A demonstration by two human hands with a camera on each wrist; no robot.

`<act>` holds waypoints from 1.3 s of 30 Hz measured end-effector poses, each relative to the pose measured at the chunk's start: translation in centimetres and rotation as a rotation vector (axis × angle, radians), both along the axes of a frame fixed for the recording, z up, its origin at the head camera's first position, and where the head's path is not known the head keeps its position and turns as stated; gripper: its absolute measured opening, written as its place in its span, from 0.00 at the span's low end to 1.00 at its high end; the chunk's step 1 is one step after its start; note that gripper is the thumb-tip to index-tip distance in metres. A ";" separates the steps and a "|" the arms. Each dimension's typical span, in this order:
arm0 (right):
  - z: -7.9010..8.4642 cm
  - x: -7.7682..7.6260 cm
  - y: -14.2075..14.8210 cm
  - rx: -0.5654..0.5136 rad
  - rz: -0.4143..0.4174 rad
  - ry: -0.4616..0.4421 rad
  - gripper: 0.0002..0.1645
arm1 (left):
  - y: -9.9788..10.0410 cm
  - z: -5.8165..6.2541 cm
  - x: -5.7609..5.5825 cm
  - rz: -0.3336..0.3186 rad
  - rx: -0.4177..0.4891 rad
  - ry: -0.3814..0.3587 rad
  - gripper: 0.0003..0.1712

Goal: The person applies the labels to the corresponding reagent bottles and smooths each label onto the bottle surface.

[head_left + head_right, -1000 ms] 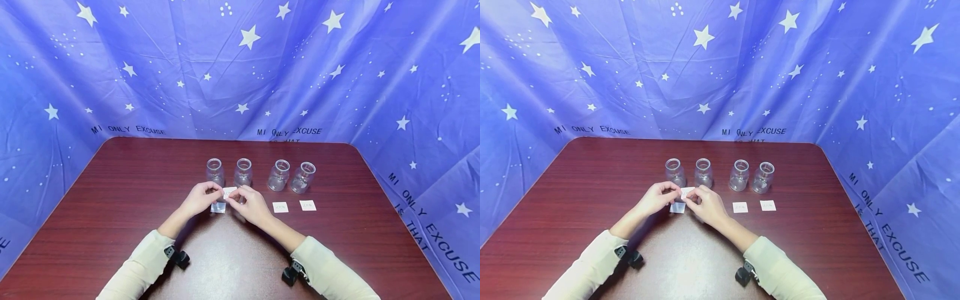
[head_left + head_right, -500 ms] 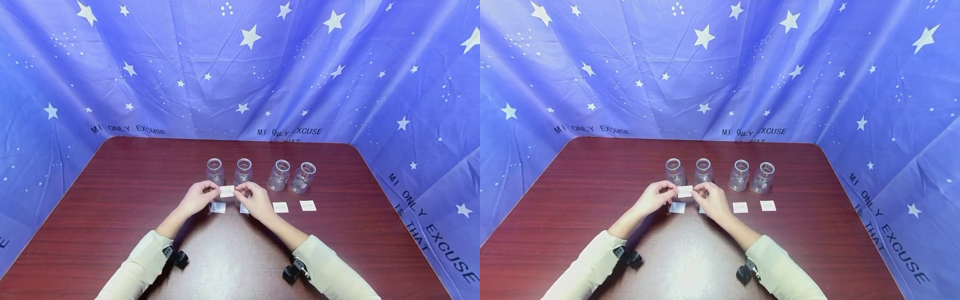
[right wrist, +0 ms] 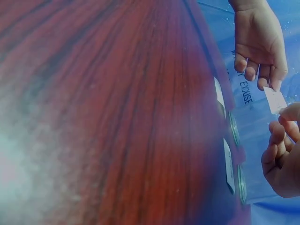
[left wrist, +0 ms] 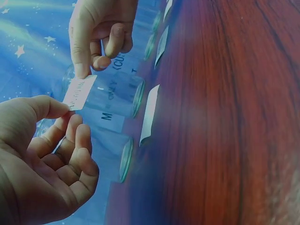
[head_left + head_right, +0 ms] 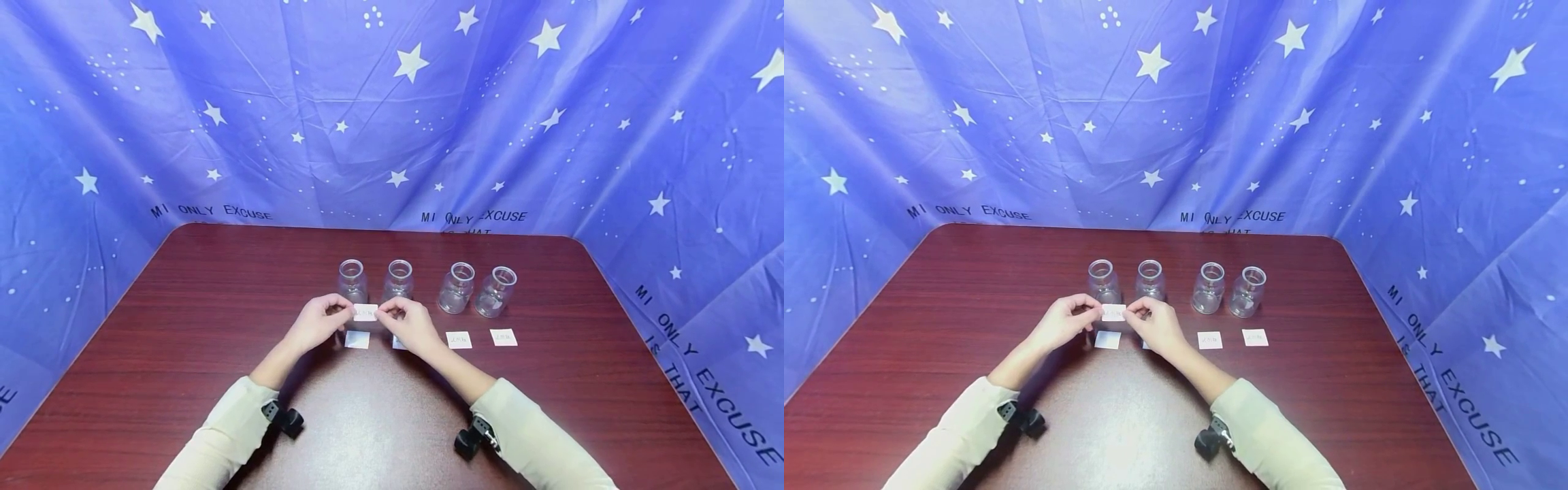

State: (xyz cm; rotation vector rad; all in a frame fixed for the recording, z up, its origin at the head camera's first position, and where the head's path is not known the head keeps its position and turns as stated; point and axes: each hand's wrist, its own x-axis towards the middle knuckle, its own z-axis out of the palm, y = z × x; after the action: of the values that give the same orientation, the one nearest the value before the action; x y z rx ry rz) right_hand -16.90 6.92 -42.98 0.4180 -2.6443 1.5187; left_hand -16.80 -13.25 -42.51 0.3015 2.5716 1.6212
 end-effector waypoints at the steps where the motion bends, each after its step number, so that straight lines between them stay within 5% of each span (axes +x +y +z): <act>1: 0.0 0.0 -0.1 0.003 0.001 0.006 0.04 | -0.1 0.0 0.0 -0.002 0.000 0.006 0.08; 18: -0.5 -0.9 -1.9 0.045 -0.017 0.134 0.04 | -1.0 -0.2 -0.8 0.047 -0.118 0.080 0.08; 39: -1.6 -1.1 -3.8 0.276 -0.222 0.214 0.06 | -1.1 -0.1 -1.6 0.086 -0.155 0.027 0.07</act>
State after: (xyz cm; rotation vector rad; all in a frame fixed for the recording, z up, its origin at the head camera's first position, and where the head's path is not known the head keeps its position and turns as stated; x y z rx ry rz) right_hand -17.97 3.14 -44.55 0.2719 -2.6299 0.9931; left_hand -18.43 -14.39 -42.59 0.2041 2.7466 1.4408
